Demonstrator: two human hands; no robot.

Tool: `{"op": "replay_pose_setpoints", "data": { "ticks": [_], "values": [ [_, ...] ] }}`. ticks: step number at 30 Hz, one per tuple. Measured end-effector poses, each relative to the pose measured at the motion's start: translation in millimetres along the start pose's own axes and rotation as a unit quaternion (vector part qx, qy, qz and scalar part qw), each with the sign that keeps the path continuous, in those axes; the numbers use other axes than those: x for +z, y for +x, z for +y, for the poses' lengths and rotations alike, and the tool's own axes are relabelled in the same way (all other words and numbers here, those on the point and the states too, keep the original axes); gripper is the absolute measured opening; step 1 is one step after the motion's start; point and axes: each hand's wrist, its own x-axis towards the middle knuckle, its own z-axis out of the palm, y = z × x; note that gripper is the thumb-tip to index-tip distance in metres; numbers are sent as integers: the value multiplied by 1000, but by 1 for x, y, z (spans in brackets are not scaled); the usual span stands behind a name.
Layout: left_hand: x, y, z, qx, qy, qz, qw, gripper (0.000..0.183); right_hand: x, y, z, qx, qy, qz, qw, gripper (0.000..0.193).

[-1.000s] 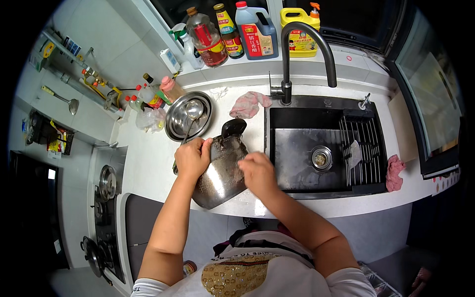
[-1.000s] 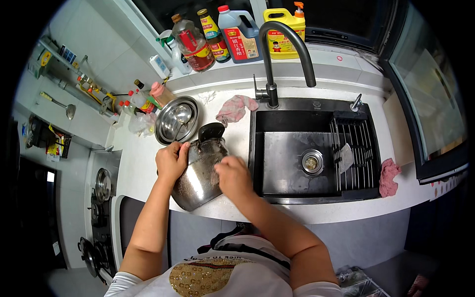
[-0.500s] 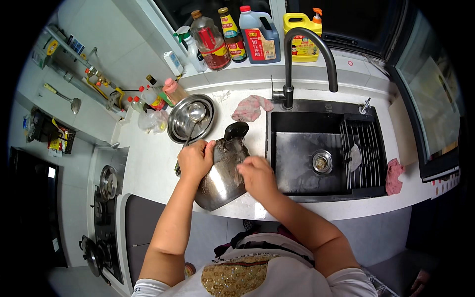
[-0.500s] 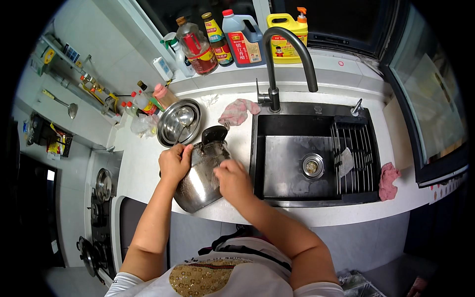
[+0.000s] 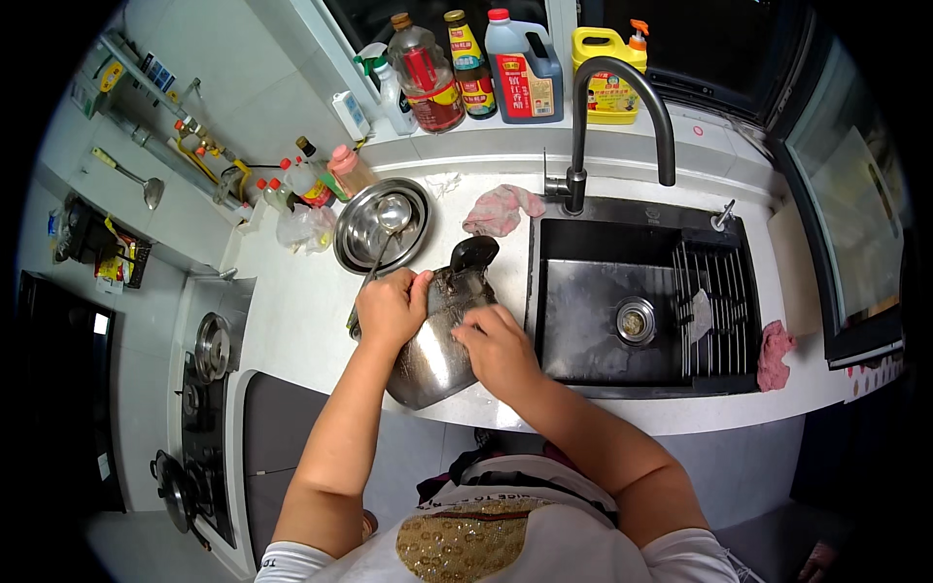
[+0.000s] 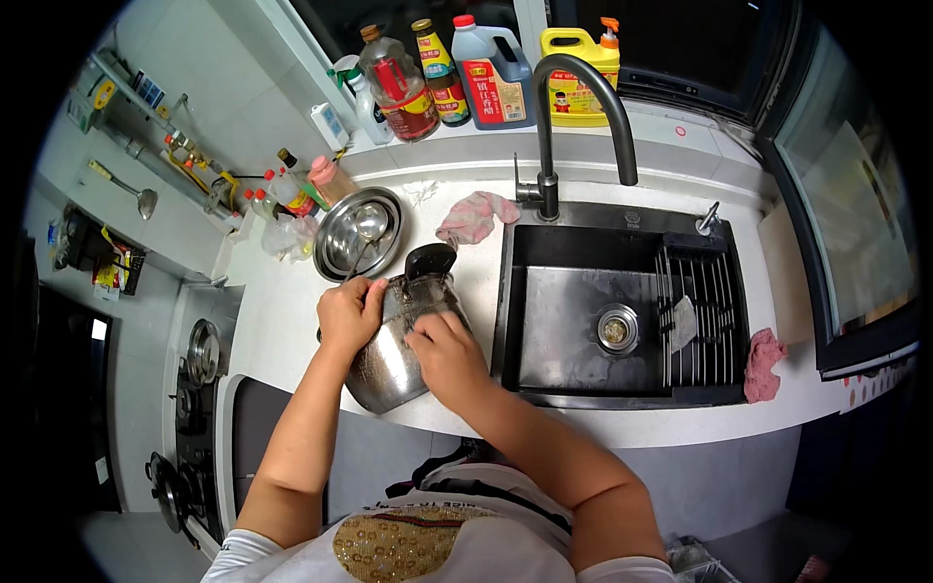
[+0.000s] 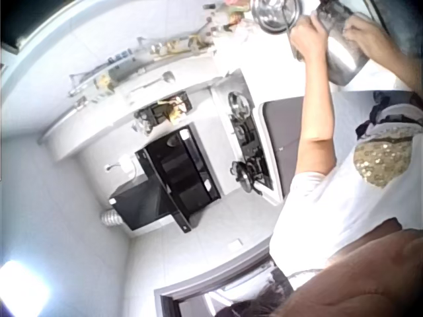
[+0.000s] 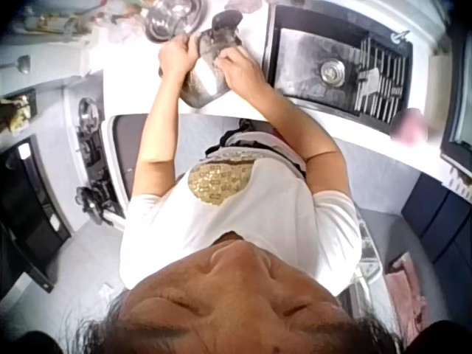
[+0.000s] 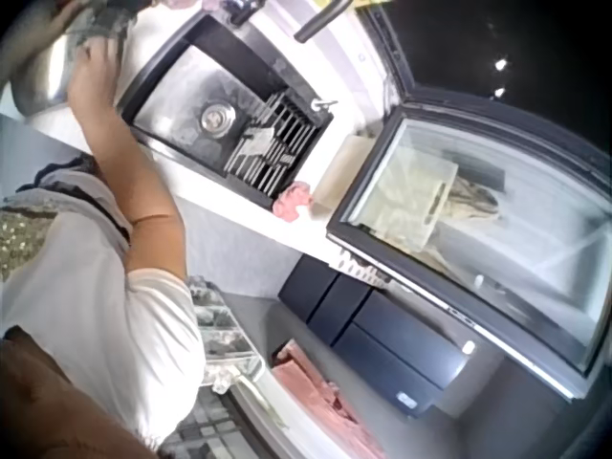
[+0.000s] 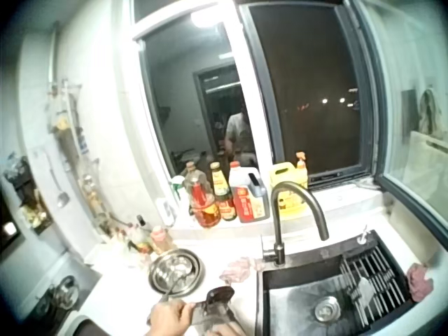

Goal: The person scrubs the outside and inside of a metal pot using a scouring pad.

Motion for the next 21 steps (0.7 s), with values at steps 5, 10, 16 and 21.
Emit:
{"op": "replay_pose_setpoints", "data": {
  "ticks": [5,10,16,21],
  "values": [
    [0,-2,0,-6,9,-3,1000,33,7,14,-3,15,-30,-3,999,12],
    [0,-1,3,2,-6,2,1000,33,6,15,-5,-23,-63,-21,998,12],
    [-2,-2,-1,-13,6,-1,1000,36,8,13,-4,-18,-52,-48,997,11],
    [-1,0,1,-6,8,-7,1000,35,11,25,-4,-36,-44,-28,998,11]
  ]
}}
